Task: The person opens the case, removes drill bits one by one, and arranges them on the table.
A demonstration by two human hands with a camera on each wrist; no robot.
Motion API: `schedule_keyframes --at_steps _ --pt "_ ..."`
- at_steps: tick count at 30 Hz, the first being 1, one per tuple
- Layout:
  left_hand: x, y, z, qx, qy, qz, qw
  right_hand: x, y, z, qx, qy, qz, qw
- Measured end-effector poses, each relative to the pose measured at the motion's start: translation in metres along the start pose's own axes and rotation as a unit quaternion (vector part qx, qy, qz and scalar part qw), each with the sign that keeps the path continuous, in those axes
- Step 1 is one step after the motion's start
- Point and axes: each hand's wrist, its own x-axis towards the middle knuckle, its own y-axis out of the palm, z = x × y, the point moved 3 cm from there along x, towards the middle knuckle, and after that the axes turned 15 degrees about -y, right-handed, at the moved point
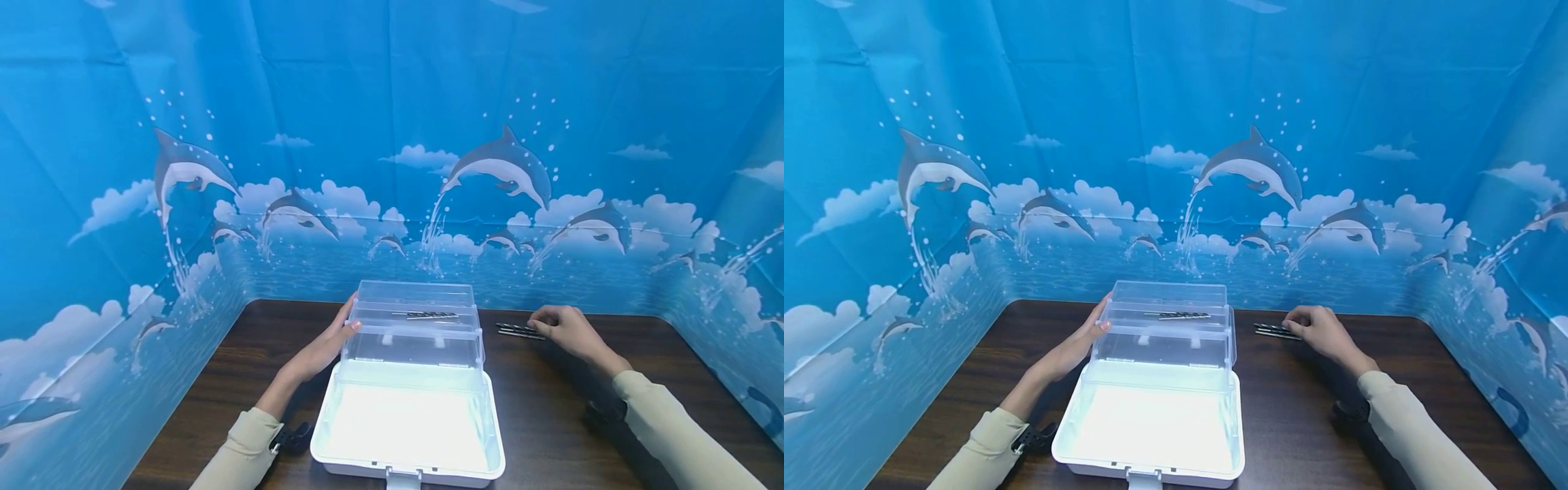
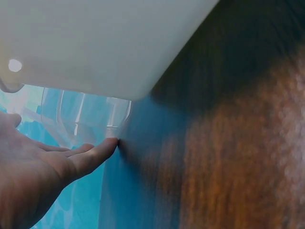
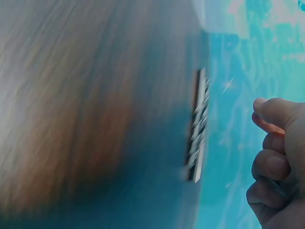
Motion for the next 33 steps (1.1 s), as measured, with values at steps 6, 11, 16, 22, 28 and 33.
schedule_keyframes --at_steps 6,11,16,22,28,33 --pt "0.000 -0.002 -0.002 -0.001 -0.004 -0.001 1.0000 0.020 0.003 0.027 0.002 -0.037 -0.006 0.999" --pt "-0.001 -0.003 -0.002 0.001 -0.001 -0.002 1.0000 0.040 0.005 0.058 0.006 -0.062 -0.006 0.998" --pt "-0.001 -0.002 0.000 0.000 -0.003 -0.003 1.0000 0.062 0.007 0.088 0.011 -0.092 -0.014 0.996" --pt "0.003 0.001 0.002 0.001 -0.003 0.001 1.0000 0.073 0.013 0.116 0.017 -0.127 -0.009 0.992" --pt "0.002 0.000 0.001 0.001 -0.003 -0.002 1.0000 0.078 0.023 0.136 0.000 -0.155 0.029 0.988" --pt "0.002 0.000 0.001 0.002 -0.001 -0.005 1.0000 0.080 0.029 0.148 -0.048 -0.165 0.058 0.983"
